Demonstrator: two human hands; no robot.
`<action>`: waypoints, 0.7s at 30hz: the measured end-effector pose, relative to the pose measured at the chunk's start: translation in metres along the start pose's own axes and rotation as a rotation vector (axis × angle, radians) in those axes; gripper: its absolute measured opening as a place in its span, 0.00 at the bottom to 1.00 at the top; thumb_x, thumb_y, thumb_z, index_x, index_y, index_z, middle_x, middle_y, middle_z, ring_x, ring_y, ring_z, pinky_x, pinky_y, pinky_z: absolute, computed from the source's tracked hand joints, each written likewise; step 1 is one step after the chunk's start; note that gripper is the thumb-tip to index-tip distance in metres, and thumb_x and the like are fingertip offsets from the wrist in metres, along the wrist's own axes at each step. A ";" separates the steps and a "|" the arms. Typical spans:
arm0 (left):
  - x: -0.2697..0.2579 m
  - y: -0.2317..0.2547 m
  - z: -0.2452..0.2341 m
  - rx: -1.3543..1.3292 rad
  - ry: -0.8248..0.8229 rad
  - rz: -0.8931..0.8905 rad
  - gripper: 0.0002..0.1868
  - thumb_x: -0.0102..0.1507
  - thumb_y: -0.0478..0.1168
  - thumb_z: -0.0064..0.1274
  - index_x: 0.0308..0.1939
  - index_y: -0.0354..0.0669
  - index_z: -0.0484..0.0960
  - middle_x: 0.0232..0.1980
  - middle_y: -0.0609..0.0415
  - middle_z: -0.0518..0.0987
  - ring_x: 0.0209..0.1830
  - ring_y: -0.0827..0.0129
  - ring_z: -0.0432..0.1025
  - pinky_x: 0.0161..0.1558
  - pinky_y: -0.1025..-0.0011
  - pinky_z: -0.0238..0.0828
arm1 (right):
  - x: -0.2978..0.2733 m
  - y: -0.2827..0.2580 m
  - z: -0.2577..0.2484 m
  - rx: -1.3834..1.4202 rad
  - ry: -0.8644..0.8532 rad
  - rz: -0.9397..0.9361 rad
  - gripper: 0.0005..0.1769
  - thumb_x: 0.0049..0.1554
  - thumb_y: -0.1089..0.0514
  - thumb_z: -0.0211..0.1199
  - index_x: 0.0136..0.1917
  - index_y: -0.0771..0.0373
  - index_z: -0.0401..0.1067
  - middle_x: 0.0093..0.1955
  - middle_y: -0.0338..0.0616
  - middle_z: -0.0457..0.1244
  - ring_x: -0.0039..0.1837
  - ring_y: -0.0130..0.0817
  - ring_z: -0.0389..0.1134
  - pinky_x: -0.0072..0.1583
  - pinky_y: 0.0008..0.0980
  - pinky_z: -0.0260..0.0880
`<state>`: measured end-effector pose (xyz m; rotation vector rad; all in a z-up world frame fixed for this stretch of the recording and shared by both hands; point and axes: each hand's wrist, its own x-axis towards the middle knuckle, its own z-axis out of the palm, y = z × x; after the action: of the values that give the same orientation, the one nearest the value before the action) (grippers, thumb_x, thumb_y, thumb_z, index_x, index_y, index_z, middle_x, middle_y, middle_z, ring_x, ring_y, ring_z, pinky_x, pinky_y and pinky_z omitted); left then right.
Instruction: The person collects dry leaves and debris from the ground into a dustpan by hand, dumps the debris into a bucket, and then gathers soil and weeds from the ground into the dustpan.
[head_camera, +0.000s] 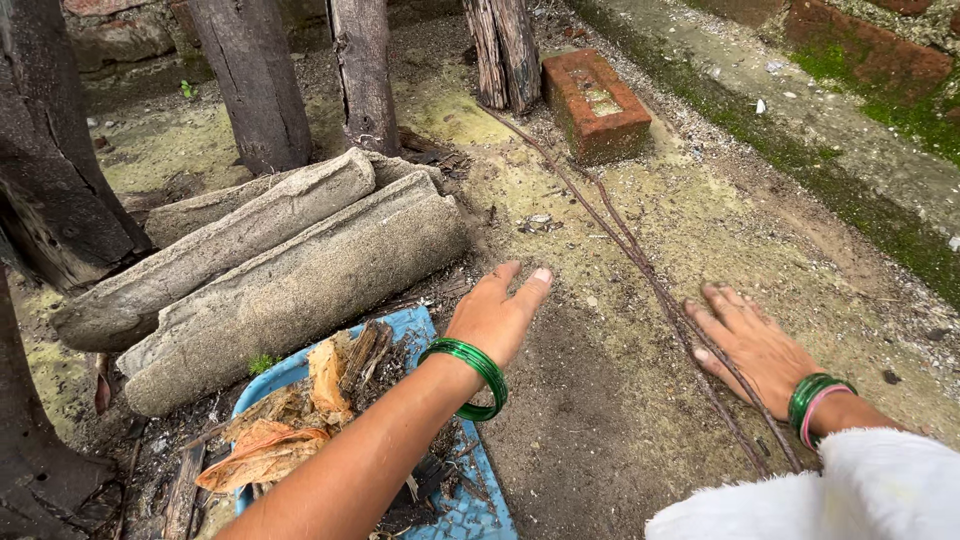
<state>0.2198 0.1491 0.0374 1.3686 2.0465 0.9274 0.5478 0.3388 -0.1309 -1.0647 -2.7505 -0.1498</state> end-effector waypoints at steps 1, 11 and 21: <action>-0.001 -0.001 0.001 -0.001 -0.001 0.000 0.45 0.62 0.67 0.40 0.74 0.41 0.63 0.75 0.40 0.65 0.76 0.52 0.60 0.73 0.61 0.53 | -0.007 -0.005 0.002 -0.056 -0.089 0.010 0.47 0.59 0.30 0.34 0.84 0.52 0.40 0.88 0.44 0.32 0.86 0.46 0.30 0.74 0.52 0.32; 0.019 -0.014 0.031 0.079 0.090 0.082 0.45 0.64 0.65 0.40 0.75 0.33 0.59 0.77 0.37 0.61 0.79 0.51 0.54 0.75 0.60 0.48 | -0.072 -0.012 0.000 -0.130 0.109 0.181 0.62 0.52 0.18 0.36 0.78 0.73 0.43 0.81 0.69 0.37 0.81 0.58 0.35 0.72 0.55 0.42; 0.027 -0.004 0.043 0.047 0.063 0.070 0.45 0.64 0.65 0.40 0.75 0.34 0.60 0.77 0.37 0.61 0.79 0.52 0.55 0.76 0.61 0.48 | -0.012 -0.061 -0.019 -0.210 -0.078 0.254 0.54 0.58 0.23 0.38 0.78 0.71 0.44 0.82 0.62 0.38 0.83 0.57 0.36 0.76 0.54 0.44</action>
<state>0.2387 0.1840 0.0063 1.4611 2.0912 0.9699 0.5174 0.2830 -0.1167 -1.4922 -2.6810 -0.3741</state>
